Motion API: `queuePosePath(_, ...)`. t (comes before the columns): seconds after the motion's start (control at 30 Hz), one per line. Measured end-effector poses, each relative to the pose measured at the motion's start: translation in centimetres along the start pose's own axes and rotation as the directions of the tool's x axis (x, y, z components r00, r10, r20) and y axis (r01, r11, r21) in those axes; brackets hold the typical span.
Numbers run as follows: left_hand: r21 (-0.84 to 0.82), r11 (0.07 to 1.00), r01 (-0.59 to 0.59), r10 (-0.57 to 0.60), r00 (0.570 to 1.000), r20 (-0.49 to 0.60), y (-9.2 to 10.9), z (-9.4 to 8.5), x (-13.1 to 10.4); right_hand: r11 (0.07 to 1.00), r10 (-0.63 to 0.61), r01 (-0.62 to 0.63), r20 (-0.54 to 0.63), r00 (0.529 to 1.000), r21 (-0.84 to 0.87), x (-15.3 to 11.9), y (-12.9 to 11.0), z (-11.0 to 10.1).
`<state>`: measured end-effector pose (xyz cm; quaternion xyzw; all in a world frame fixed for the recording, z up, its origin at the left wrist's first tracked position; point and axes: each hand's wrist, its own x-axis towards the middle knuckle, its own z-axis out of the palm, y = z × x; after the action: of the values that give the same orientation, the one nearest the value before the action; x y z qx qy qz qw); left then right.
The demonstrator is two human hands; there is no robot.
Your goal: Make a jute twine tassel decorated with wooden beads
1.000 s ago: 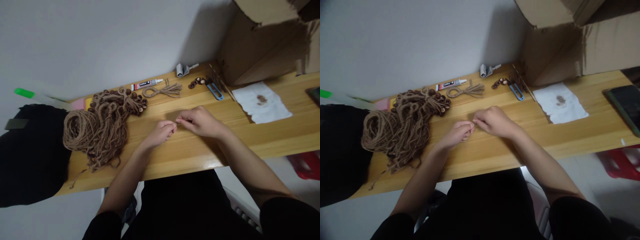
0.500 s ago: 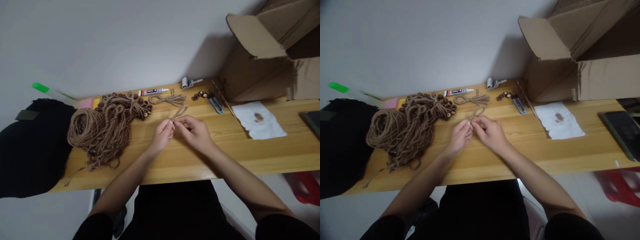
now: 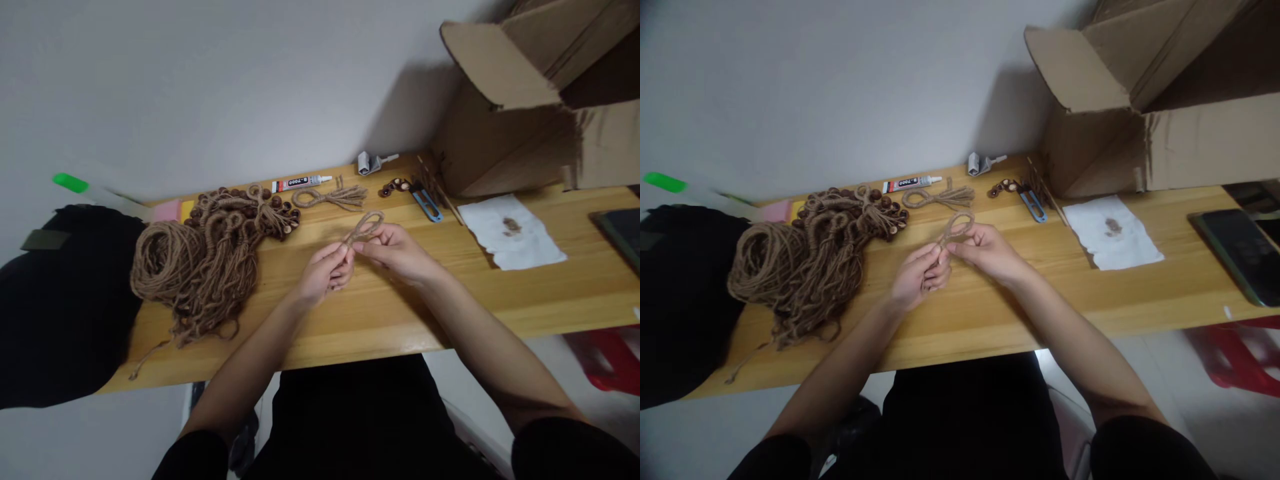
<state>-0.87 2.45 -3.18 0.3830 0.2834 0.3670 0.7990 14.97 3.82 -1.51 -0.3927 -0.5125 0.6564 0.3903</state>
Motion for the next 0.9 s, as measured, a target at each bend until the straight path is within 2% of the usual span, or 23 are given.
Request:
queuePosePath(0.1, -0.075, 0.994, 0.078, -0.073, 0.995, 0.073, 0.4, 0.0, -0.1, 0.993, -0.054, 0.059, 0.043, 0.998, -0.103, 0.0, -0.3, -0.2)
queuePosePath(0.23, -0.121, 0.99, 0.077, -0.069, 0.995, 0.072, 0.2, -0.1, 0.0, 0.974, -0.079, 0.093, 0.075, 0.994, -0.209, 0.1, -0.3, -0.3)
queuePosePath(0.37, -0.18, 0.975, 0.126, -0.115, 0.991, 0.071, 0.0, -0.2, 0.1, 0.947, -0.124, 0.133, 0.049, 0.991, -0.292, 0.1, -0.1, -0.3)
queuePosePath(0.63, -0.229, 0.938, 0.262, -0.274, 0.961, -0.026, 0.7, -0.1, 0.2, 0.825, -0.23, 0.193, -0.003, 0.973, -0.532, -0.2, -0.1, 0.0)
queuePosePath(0.73, -0.271, 0.918, 0.289, -0.311, 0.949, -0.044, 1.0, 0.1, 0.2, 0.868, -0.21, 0.175, -0.025, 0.977, -0.464, 0.0, 0.2, -0.1)
queuePosePath(0.9, -0.299, 0.908, 0.295, -0.321, 0.946, -0.042, 1.4, 0.1, 0.0, 0.966, -0.09, 0.096, 0.038, 0.995, -0.239, 0.3, 0.3, -0.5)
